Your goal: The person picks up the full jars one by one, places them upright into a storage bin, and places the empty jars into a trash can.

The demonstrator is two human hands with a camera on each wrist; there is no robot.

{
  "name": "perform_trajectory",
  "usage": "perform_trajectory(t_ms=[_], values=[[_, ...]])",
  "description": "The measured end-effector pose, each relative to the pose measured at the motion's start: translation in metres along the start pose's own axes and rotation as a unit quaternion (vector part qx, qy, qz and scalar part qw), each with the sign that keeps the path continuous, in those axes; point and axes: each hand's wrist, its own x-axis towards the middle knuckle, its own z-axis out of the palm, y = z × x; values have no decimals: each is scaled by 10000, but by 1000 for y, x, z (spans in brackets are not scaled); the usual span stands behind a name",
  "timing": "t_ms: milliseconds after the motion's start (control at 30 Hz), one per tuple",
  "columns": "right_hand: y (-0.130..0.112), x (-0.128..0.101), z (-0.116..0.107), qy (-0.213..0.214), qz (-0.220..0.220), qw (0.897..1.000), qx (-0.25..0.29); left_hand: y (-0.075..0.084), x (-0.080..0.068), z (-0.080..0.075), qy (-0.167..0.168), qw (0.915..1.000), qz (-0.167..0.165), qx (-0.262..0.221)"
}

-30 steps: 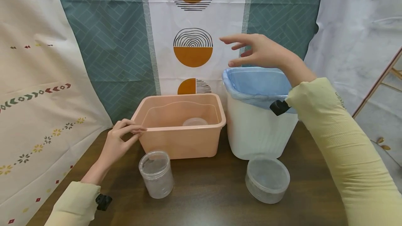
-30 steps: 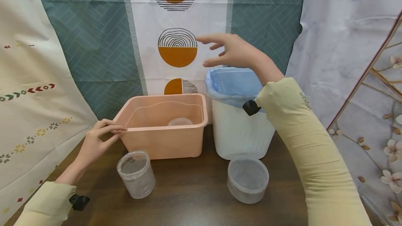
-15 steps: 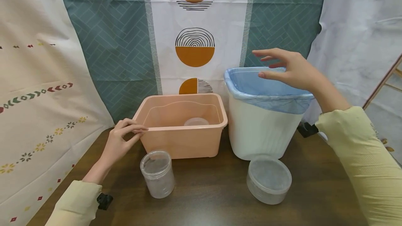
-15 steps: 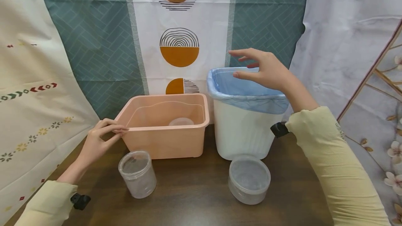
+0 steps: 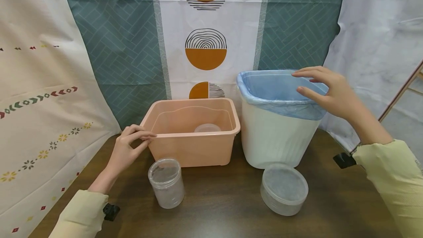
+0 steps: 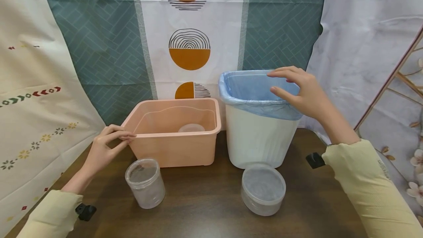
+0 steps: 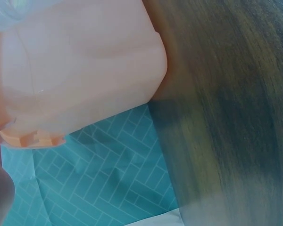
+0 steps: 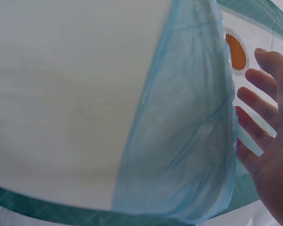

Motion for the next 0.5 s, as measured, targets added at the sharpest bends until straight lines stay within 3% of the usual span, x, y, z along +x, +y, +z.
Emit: perform_trajectory(t_ms=[500], values=[[20,-41,1,759,-75,9971,6,0,0,0,-20,10000,-79,51]])
